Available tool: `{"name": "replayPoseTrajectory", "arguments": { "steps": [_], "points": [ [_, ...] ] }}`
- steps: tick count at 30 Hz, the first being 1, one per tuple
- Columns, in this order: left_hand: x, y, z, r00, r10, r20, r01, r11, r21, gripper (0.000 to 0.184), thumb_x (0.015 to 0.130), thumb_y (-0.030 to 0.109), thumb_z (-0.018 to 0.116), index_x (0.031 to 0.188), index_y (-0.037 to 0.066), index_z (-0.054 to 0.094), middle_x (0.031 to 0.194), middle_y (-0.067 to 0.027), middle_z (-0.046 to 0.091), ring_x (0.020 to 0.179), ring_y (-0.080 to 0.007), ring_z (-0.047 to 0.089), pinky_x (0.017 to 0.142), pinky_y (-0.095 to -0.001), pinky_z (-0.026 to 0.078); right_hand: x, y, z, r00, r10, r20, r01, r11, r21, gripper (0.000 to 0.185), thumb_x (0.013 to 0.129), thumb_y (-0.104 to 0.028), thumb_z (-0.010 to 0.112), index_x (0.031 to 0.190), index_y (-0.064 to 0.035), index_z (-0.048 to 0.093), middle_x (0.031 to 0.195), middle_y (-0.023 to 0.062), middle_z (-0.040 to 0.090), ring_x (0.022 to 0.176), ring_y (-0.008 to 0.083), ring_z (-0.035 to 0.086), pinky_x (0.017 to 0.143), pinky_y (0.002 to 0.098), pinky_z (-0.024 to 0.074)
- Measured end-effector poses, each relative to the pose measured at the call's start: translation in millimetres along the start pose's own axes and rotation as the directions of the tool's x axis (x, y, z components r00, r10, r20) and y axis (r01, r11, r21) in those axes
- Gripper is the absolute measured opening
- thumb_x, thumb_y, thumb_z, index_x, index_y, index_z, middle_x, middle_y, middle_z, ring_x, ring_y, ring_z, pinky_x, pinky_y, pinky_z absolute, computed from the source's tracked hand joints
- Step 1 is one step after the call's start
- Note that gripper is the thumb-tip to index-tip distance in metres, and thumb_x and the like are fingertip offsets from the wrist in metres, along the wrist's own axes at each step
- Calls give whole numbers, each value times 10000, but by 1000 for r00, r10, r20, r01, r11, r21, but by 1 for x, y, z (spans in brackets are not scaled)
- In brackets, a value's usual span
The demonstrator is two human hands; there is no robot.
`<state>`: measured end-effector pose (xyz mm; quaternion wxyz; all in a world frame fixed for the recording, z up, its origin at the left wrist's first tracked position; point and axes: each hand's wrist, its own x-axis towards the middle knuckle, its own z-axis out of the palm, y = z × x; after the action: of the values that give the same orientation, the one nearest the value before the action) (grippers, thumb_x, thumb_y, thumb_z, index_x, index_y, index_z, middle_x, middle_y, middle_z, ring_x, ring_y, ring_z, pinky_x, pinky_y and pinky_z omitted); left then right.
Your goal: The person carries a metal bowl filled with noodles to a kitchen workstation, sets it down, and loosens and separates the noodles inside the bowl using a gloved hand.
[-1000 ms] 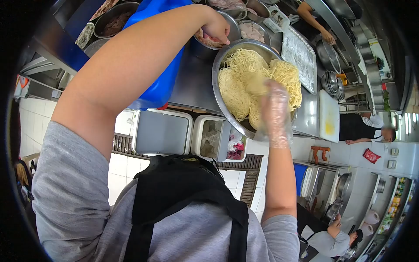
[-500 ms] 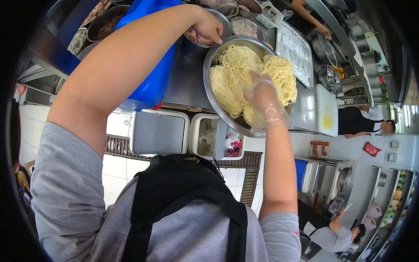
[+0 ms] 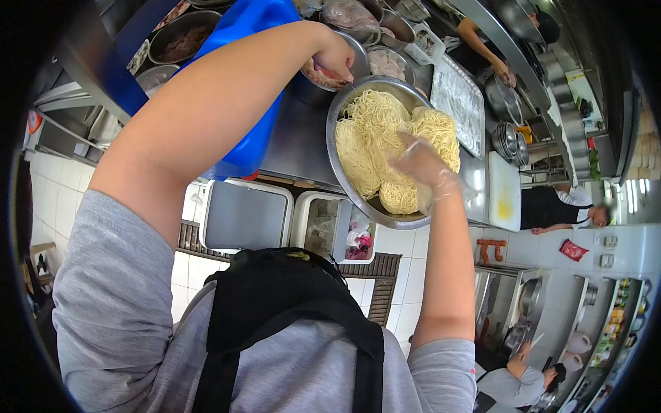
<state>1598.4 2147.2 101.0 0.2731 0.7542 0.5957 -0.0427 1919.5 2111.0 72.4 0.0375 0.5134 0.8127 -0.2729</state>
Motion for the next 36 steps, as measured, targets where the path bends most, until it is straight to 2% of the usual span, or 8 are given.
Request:
{"name": "replayPoseTrajectory", "arguments": {
  "steps": [2,6,14,19,21,27,35,36],
  "points": [
    [9,-2,3,1000,13,21,-13,1000,-17,589,873,487,668,1196,10,548,1025,-123,633,835,-226,645,670,-363,568,1,14,20,964,-238,-117,199,940,-277,640,704,-221,706,1271,34,552,1306,263,546,1182,357,556,1062,341,401],
    [5,9,1,998,36,50,-37,999,26,562,891,470,653,1198,12,544,975,-107,641,811,-215,643,673,-358,564,-1,-18,19,977,-13,-212,-67,928,-367,650,708,-231,706,1272,45,539,1286,275,538,1204,362,532,1049,346,403],
    [6,6,3,998,12,62,-10,999,-35,559,905,448,646,1231,10,525,876,-70,649,769,-186,624,659,-344,539,18,42,13,868,-26,-496,-5,998,-62,234,855,-112,628,1051,-3,694,939,163,714,880,307,678,835,333,508],
    [-4,17,-1,995,44,85,-51,996,71,615,886,499,649,1271,37,520,970,-90,652,790,-194,630,684,-342,517,-4,25,-37,972,41,-233,29,956,293,304,842,-206,705,1075,-10,696,999,158,719,941,257,686,826,314,503],
    [-12,23,-1,998,47,37,-51,992,119,618,886,526,630,1298,78,518,1034,-94,649,848,-203,645,681,-355,517,7,32,-61,817,155,-555,-129,988,85,380,816,-206,727,1141,-16,672,1073,161,696,1000,284,666,887,329,493],
    [-7,23,2,994,41,103,-49,996,80,642,888,562,593,1340,115,506,1223,-125,609,1039,-251,625,815,-392,503,48,82,-18,775,-95,-625,-53,975,-214,606,824,-114,691,1374,-41,447,1129,156,663,996,227,640,897,330,497],
    [3,19,3,990,64,127,-75,994,81,658,884,569,589,1353,116,500,1279,-135,591,1174,-280,560,960,-398,437,44,74,-24,871,-54,-488,222,930,293,509,710,-72,760,1190,-25,597,1185,175,614,1045,319,619,887,378,511],
    [2,19,3,990,65,128,-76,994,79,661,883,570,590,1353,114,501,1287,-136,588,1176,-284,560,970,-398,431,25,55,-24,785,-241,-570,228,969,-96,470,700,-66,762,1144,-20,614,1109,177,627,999,328,625,875,387,513]
  ]
}}
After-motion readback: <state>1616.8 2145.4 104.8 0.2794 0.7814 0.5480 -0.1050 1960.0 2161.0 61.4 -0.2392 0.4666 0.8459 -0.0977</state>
